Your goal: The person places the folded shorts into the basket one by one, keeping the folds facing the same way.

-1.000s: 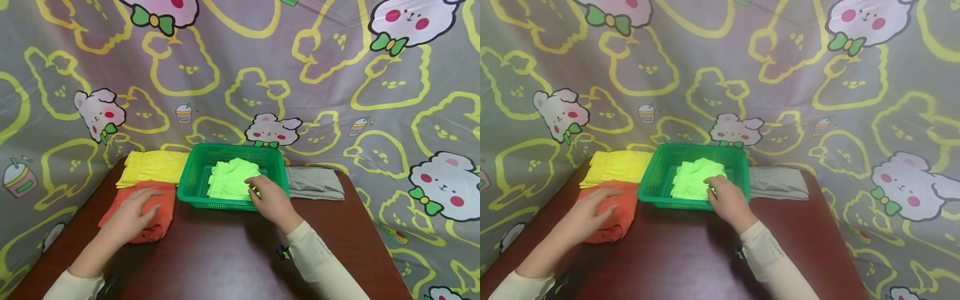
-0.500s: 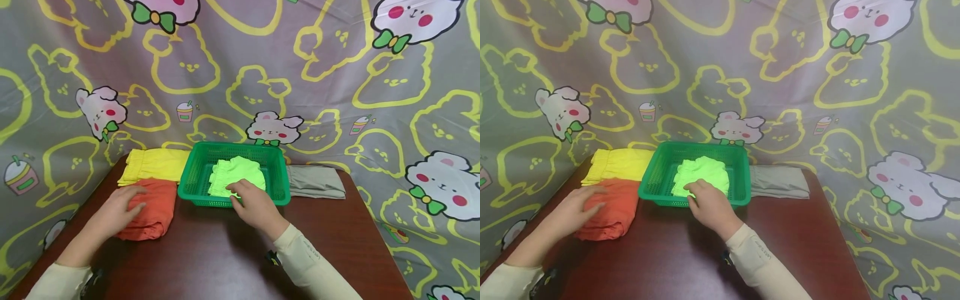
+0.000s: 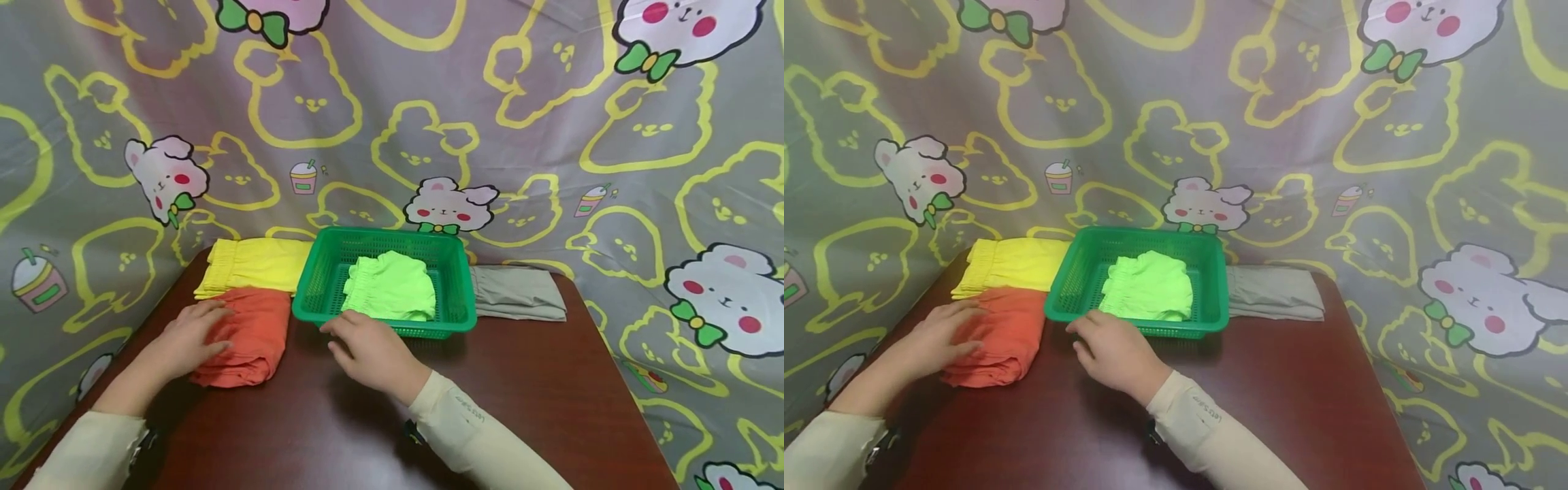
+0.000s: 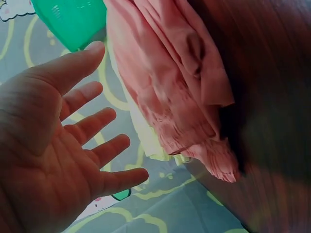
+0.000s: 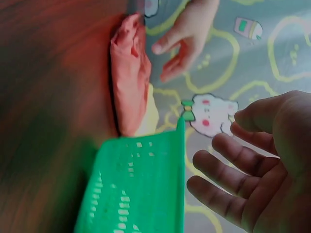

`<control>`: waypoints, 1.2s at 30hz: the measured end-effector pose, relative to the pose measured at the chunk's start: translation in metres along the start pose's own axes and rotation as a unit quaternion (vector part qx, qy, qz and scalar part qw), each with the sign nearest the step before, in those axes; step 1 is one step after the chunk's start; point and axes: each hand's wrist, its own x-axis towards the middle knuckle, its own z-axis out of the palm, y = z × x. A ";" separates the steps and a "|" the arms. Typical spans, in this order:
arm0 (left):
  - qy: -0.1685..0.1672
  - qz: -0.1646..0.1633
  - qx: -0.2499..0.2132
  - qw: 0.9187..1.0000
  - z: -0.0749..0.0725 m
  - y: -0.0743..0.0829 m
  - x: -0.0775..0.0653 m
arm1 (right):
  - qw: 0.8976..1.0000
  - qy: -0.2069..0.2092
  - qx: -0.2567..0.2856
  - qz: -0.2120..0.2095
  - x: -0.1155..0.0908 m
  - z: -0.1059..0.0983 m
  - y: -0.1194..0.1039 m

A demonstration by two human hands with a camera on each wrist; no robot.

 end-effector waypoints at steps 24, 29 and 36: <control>-0.061 0.020 -0.014 0.998 0.024 -0.016 0.014 | 0.995 -0.093 -0.042 -0.012 0.036 0.072 -0.027; -0.069 0.015 -0.001 0.998 0.025 -0.013 0.012 | 0.995 -0.094 -0.038 -0.003 0.046 0.086 -0.028; -0.091 0.012 0.007 0.996 0.023 -0.009 0.013 | 0.992 -0.114 -0.052 0.018 0.054 0.103 -0.032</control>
